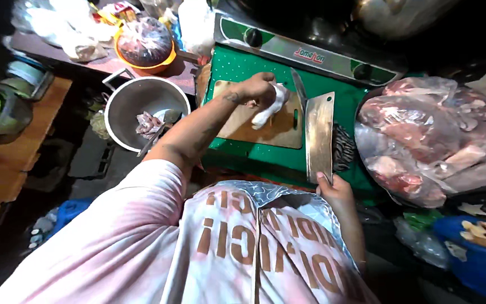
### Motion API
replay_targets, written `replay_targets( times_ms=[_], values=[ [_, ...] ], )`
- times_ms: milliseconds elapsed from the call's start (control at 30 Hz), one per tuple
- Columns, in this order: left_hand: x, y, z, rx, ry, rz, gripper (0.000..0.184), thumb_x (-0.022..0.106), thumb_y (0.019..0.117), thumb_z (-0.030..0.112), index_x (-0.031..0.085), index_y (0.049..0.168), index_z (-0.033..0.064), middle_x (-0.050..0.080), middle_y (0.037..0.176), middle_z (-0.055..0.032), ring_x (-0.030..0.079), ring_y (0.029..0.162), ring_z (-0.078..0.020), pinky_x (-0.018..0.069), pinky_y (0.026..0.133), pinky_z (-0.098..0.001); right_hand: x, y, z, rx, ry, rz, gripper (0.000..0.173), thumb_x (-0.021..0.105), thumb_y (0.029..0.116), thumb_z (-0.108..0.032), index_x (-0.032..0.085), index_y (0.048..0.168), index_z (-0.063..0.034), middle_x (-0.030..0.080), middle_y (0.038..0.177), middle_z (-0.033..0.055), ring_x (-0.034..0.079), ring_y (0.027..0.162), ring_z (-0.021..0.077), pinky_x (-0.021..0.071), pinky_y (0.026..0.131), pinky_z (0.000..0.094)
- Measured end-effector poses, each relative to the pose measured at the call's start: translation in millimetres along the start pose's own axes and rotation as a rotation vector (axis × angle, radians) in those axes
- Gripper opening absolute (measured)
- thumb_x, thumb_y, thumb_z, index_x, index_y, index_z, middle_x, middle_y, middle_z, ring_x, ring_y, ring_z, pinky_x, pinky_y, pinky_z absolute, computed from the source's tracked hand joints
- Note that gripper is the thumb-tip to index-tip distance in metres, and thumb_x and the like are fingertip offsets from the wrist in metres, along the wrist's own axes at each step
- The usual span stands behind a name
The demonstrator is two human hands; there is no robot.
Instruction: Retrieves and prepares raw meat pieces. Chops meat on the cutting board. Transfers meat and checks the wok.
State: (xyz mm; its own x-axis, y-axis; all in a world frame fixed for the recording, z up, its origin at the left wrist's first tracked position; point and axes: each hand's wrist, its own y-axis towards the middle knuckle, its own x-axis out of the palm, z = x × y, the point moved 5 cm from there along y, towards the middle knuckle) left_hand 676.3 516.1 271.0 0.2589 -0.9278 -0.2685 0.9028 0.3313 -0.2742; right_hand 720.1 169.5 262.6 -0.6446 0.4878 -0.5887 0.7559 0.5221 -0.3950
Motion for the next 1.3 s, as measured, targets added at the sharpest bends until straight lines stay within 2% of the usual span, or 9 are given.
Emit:
replay_targets(
  times_ms=[133,233,333,467,700,933,1133,1200,1300],
  values=[
    [-32.6,-42.5,-36.7,-0.094,0.38,-0.018,0.044,0.071,0.0861,0.005,0.06,0.129,0.0014,0.067,0.115,-0.0206,0.066,0.102,-0.0331,0.0532,0.088,-0.0557,41.1,12.9,-23.2,-0.066,0.041,-0.117,0.031,0.049,0.1108,-0.023,0.06,0.11,0.0051,0.054,0.065,0.0002,0.052,0.051,0.0041,0.0492,0.051,0.0218],
    [-42.8,-76.3,-88.0,-0.051,0.521,0.224,0.069,0.079,0.0875,0.02,0.048,0.147,0.0041,0.061,0.131,-0.0273,0.063,0.117,-0.0447,0.0496,0.1,-0.064,80.9,24.0,-37.0,-0.219,0.004,-0.165,0.033,0.046,0.1112,-0.024,0.062,0.111,0.0044,0.057,0.069,0.004,0.057,0.054,0.01,0.0541,0.055,0.0284],
    [-31.2,-119.3,-119.1,0.072,0.597,0.462,0.057,0.074,0.0898,0.039,0.061,0.131,0.0029,0.062,0.129,-0.0233,0.062,0.119,-0.0409,0.05,0.102,-0.06,115.0,33.7,-56.0,-0.403,-0.089,-0.139,0.035,0.047,0.1102,-0.029,0.063,0.106,0.0018,0.06,0.069,0.0088,0.062,0.057,0.0191,0.0576,0.06,0.0401],
    [2.9,-150.2,-145.3,0.291,0.639,0.522,0.025,0.068,0.0974,0.023,0.072,0.109,0.0012,0.069,0.117,-0.0203,0.065,0.116,-0.0378,0.0525,0.102,-0.0532,143.6,31.3,-97.8,-0.558,-0.217,-0.067,0.041,0.044,0.1112,-0.035,0.062,0.104,0.0014,0.06,0.071,0.0159,0.062,0.062,0.03,0.0532,0.06,0.0526],
    [6.5,-159.0,-150.8,0.457,0.703,0.588,0.022,0.059,0.1028,0.014,0.074,0.111,-0.0001,0.07,0.117,-0.021,0.066,0.116,-0.0394,0.0537,0.101,-0.0487,187.2,42.7,-115.3,-0.437,-0.509,-0.081,0.042,0.039,0.1123,-0.034,0.062,0.117,0.0002,0.069,0.089,0.0237,0.071,0.088,0.0427,0.055,0.075,0.0621],
    [8.0,-156.7,-155.4,0.53,0.708,0.614,0.019,0.059,0.1009,0.007,0.074,0.107,-0.0024,0.071,0.113,-0.0225,0.067,0.112,-0.0417,0.056,0.096,-0.0508,152.4,19.2,-160.7,-0.688,-0.348,0.049,0.044,0.042,0.1112,-0.032,0.065,0.114,0.0054,0.068,0.084,0.021,0.07,0.078,0.0348,0.0572,0.074,0.0562],
    [9.0,-153.6,-157.8,0.538,0.735,0.609,0.016,0.059,0.1003,0.006,0.072,0.103,-0.0017,0.071,0.109,-0.0221,0.068,0.11,-0.0417,0.0567,0.095,-0.0499,81.1,-54.3,-256.9,-1.205,0.336,0.361,0.023,0.036,0.1122,-0.018,0.047,0.097,-0.0053,0.055,0.064,-0.0066,0.062,0.053,0.0063,0.0604,0.053,0.0317],
    [8.7,-155.0,-156.3,0.541,0.731,0.606,0.015,0.06,0.0995,0.005,0.073,0.103,-0.0021,0.071,0.11,-0.0224,0.068,0.11,-0.0425,0.0572,0.094,-0.0506,96.7,-43.3,-240.6,-1.077,0.183,0.371,0.029,0.034,0.1127,-0.02,0.05,0.094,-0.0043,0.055,0.063,-0.0036,0.061,0.053,0.0075,0.0594,0.055,0.0305],
    [9.8,-158.6,-156.0,0.532,0.715,0.578,0.016,0.06,0.0993,0.005,0.073,0.105,-0.0034,0.071,0.112,-0.0231,0.067,0.112,-0.043,0.0563,0.095,-0.0509,168.4,18.7,-151.3,-0.548,-0.475,0.02,0.047,0.032,0.1136,-0.028,0.056,0.126,0.0094,0.067,0.103,0.0303,0.069,0.096,0.0437,0.0557,0.085,0.0612]
  ],
)
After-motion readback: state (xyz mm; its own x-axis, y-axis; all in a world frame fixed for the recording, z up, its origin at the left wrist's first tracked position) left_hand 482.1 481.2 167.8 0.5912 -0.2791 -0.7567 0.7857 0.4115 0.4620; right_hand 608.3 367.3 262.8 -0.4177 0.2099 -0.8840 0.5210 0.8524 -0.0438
